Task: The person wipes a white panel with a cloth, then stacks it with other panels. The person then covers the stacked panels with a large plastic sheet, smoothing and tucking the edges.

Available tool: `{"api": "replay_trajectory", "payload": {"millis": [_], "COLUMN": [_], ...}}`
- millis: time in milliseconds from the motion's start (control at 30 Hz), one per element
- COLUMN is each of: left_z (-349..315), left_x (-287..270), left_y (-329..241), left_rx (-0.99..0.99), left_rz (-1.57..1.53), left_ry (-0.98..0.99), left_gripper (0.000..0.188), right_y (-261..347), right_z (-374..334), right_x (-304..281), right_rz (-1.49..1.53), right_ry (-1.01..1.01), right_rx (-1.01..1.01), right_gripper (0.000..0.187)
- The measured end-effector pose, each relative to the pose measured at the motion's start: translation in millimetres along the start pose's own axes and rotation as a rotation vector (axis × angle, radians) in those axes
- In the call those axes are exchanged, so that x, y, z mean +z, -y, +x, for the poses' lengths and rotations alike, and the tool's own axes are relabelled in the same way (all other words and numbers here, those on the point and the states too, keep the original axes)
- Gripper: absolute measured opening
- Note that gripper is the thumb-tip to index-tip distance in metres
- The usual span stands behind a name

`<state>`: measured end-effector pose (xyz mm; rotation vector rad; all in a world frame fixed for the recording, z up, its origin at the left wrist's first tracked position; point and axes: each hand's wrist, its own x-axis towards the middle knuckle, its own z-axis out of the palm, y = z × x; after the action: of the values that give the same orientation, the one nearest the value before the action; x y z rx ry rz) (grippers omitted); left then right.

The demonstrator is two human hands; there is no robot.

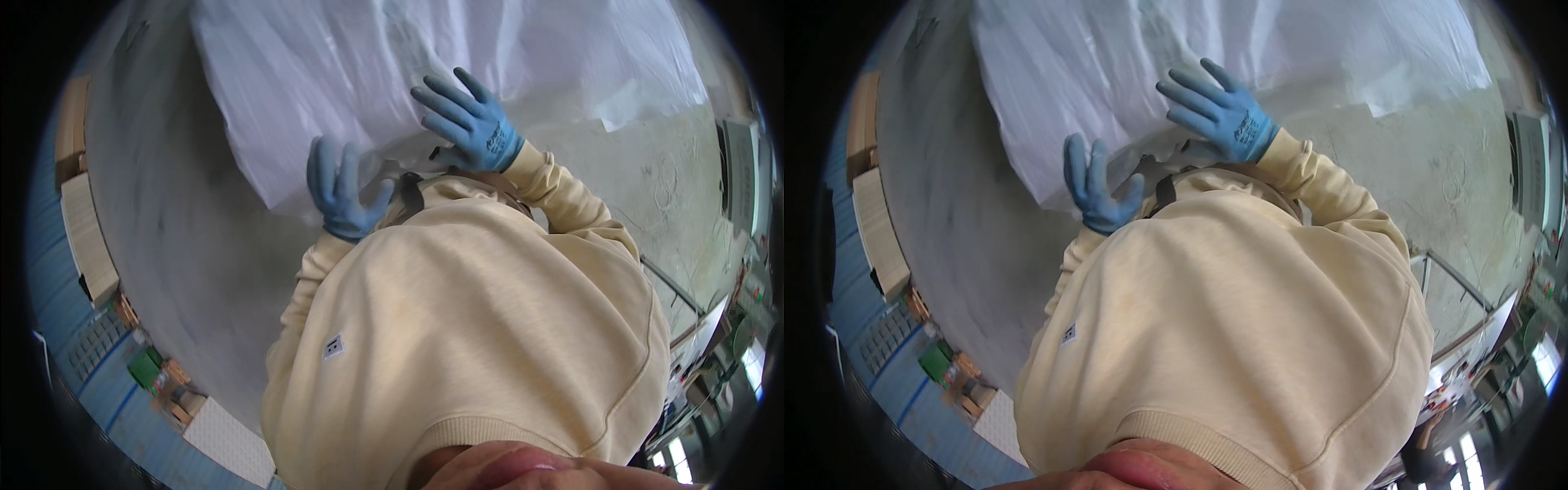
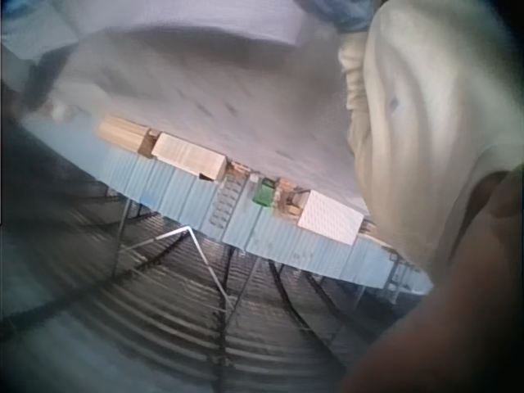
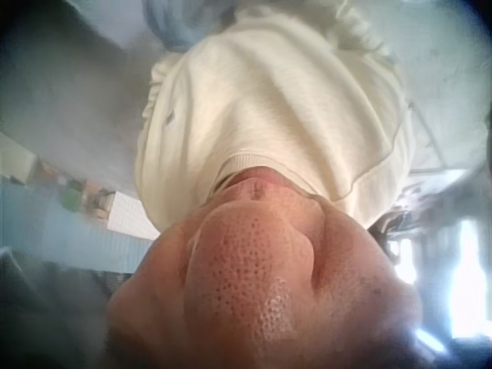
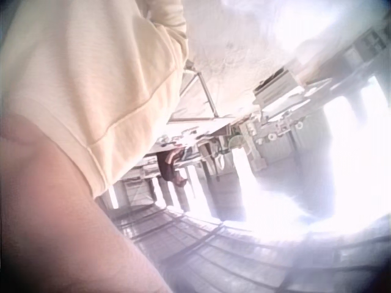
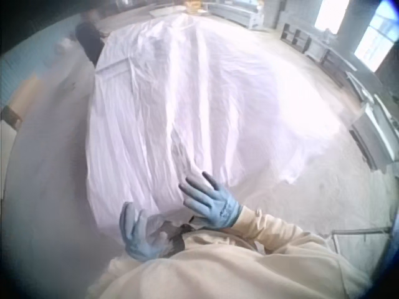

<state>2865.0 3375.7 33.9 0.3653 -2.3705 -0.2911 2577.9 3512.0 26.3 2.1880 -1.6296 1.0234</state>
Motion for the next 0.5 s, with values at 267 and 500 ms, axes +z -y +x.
{"api": "replay_trajectory", "payload": {"millis": [267,500], "left_z": [21.8,64.2], "left_x": [7.6,43.7], "left_y": [-30.6,-65.7], "left_rx": [0.062,0.191], "left_rz": [-0.165,-0.283], "left_ry": [-0.004,0.057], "left_gripper": [0.067,0.059], "right_y": [71.1,16.9], "right_z": [-24.9,-63.3], "right_x": [-61.3,-141.5], "right_rz": [-0.158,-0.676], "right_ry": [-0.148,-0.162], "right_rx": [0.134,0.598], "right_gripper": [0.053,0.051]}}
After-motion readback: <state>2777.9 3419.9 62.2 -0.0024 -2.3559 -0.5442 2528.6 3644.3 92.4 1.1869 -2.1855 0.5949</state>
